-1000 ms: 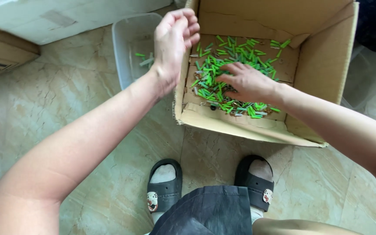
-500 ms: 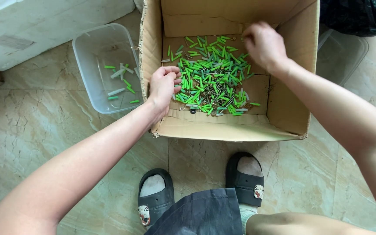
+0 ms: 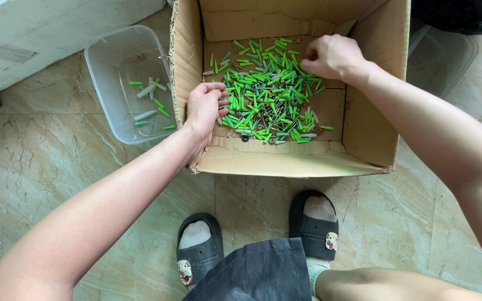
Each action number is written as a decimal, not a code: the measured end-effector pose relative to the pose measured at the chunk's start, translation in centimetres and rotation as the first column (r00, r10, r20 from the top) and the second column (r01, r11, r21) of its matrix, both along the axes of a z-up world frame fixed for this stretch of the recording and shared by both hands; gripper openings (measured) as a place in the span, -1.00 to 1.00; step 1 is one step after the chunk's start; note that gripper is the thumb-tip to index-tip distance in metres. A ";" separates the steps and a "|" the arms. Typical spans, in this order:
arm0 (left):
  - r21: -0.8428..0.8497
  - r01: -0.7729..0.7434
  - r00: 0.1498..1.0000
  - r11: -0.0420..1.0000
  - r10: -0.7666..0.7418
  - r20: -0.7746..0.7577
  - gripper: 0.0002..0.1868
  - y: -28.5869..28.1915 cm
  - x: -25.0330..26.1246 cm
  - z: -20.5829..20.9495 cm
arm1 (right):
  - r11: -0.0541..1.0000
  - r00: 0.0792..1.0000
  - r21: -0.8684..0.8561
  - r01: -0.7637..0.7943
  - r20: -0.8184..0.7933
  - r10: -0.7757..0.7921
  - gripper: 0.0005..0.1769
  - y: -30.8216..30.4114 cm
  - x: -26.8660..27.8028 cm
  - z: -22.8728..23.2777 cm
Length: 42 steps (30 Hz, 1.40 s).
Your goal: Sorting various wall anchors and hardware into different containers.
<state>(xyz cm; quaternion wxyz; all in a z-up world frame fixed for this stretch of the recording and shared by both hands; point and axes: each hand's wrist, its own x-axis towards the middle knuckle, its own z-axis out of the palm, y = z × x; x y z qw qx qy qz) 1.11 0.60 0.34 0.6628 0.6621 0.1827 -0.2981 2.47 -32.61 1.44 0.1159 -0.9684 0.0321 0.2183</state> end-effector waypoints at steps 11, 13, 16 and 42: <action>0.010 -0.038 0.997 0.999 0.038 -0.070 -0.71 0.3 0.0 -1.0 | 0.922 0.897 0.239 -0.305 0.398 0.194 -0.81 8.9 1.8 -0.5; 0.008 -0.044 0.996 0.999 0.044 -0.075 -0.71 0.3 0.0 -1.0 | 0.912 0.886 0.233 -0.339 0.405 0.225 -0.81 10.0 1.9 -0.8; 0.004 -0.058 0.995 0.998 0.058 -0.079 -0.71 0.3 0.0 -1.2 | 0.898 0.869 0.210 -0.387 0.408 0.279 -0.81 11.2 2.3 -1.6; -0.355 -0.147 0.963 0.923 0.051 -0.266 -0.64 0.6 0.6 -2.1 | 0.768 0.956 0.575 -0.281 0.234 0.174 -0.76 11.7 -4.0 7.1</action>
